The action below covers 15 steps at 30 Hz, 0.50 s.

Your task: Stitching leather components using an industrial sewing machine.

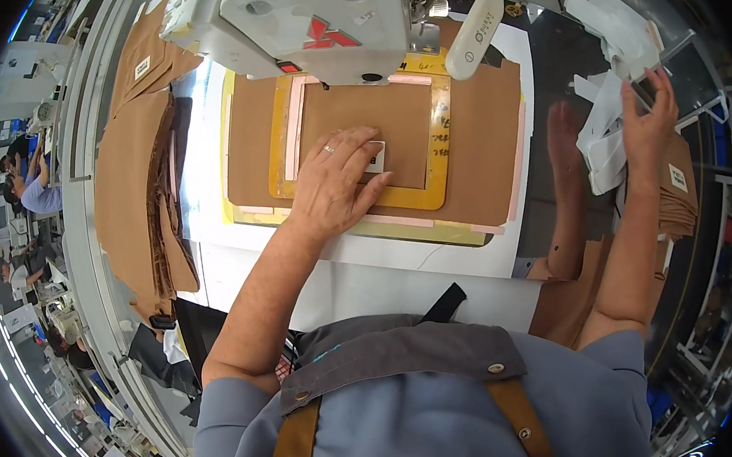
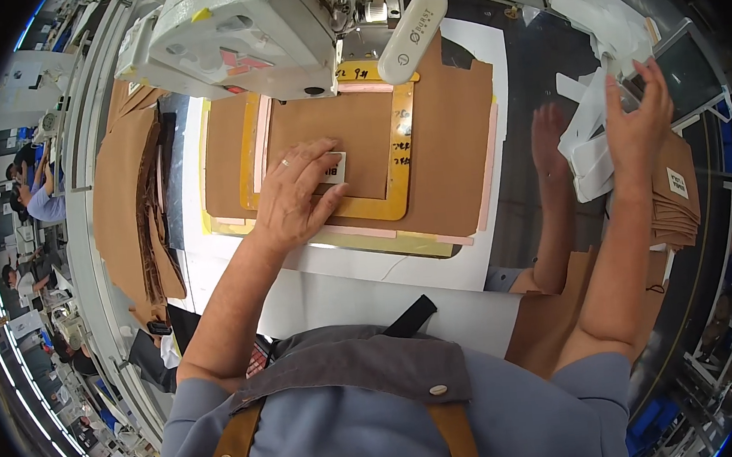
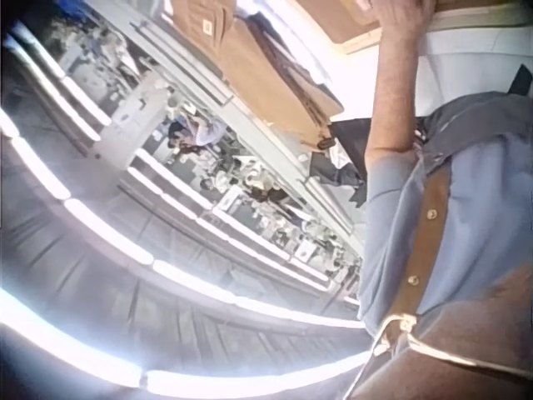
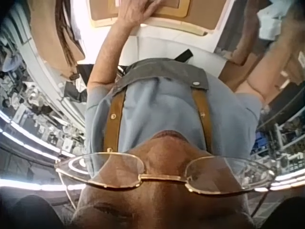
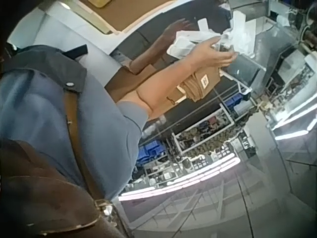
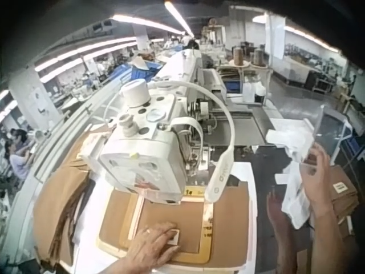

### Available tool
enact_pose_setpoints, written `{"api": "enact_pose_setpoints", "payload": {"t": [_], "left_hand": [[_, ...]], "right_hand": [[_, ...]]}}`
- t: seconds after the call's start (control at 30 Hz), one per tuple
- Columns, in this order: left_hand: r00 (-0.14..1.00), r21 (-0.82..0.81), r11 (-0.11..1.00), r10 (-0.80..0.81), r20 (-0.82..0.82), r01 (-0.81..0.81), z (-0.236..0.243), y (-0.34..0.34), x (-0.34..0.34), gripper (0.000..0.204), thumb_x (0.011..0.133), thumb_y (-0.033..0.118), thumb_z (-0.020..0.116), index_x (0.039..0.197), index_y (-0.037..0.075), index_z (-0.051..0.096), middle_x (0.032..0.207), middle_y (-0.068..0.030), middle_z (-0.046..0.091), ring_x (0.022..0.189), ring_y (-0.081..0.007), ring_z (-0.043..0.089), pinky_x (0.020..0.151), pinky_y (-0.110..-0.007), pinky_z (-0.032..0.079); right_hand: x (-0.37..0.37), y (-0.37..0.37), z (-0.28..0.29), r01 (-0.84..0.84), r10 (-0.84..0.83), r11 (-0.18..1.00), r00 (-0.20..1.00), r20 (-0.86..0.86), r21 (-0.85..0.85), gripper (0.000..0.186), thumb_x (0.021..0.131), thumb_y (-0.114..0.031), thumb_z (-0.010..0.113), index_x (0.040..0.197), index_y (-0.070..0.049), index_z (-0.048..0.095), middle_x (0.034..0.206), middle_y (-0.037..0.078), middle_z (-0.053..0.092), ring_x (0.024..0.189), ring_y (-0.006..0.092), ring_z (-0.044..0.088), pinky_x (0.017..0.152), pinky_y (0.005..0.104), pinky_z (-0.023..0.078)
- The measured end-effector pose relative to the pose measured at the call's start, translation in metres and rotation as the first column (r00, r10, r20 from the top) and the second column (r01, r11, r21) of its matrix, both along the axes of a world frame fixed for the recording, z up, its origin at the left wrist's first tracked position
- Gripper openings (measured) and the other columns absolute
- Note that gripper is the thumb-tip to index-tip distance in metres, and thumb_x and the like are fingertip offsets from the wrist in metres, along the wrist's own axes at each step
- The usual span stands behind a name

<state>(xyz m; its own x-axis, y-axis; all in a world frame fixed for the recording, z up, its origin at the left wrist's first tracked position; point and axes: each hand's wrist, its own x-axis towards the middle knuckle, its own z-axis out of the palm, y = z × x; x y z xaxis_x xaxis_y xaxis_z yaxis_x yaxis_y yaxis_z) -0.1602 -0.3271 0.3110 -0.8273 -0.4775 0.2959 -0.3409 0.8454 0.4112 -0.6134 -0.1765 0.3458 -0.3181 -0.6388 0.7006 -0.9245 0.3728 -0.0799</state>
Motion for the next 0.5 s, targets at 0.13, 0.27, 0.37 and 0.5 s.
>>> {"api": "enact_pose_setpoints", "payload": {"t": [0.13,0.27,0.37,0.5], "left_hand": [[0.992,-0.043,0.993,0.109,-0.071,-0.112,0.003,-0.008,0.014,0.041,0.084,0.022,0.074,0.118,0.002,0.063,0.133,-0.0166,0.061,0.118,-0.0384,0.059,0.103,-0.048,0.044],[0.889,0.043,0.892,0.451,-0.08,-0.449,-0.037,-0.016,0.089,0.05,0.093,0.031,0.067,0.13,-0.002,0.059,0.144,-0.0245,0.052,0.131,-0.0416,0.049,0.107,-0.051,0.04],[0.858,-0.028,0.86,0.506,-0.086,-0.51,-0.035,-0.015,0.125,0.054,0.102,0.036,0.054,0.137,-0.005,0.052,0.151,-0.0239,0.043,0.135,-0.0407,0.046,0.111,-0.05,0.04],[0.858,0.133,0.878,0.478,-0.185,-0.46,-0.046,-0.012,0.126,0.056,0.105,0.038,0.05,0.137,-0.007,0.05,0.152,-0.0229,0.041,0.135,-0.039,0.046,0.11,-0.047,0.043]], "right_hand": [[-0.104,0.051,0.0,0.269,-0.269,0.959,0.963,0.019,-0.092,0.056,0.086,-0.039,0.078,0.121,0.002,0.062,0.139,0.026,0.056,0.133,0.0389,0.051,0.111,0.0447,0.039],[-0.111,0.05,-0.021,0.381,-0.362,0.919,0.918,0.163,-0.102,0.051,0.083,-0.034,0.079,0.115,0.001,0.063,0.137,0.029,0.056,0.131,0.0426,0.05,0.11,0.048,0.039],[-0.1,0.046,-0.031,0.389,-0.366,0.913,0.914,0.173,-0.12,0.049,0.083,-0.031,0.078,0.116,-0.001,0.057,0.143,0.03,0.05,0.13,0.0459,0.048,0.111,0.0501,0.038],[-0.101,0.057,-0.029,0.375,-0.355,0.909,0.925,0.132,-0.182,0.048,0.081,-0.027,0.079,0.114,0.0,0.056,0.143,0.032,0.048,0.134,0.0445,0.044,0.115,0.05,0.033]]}}
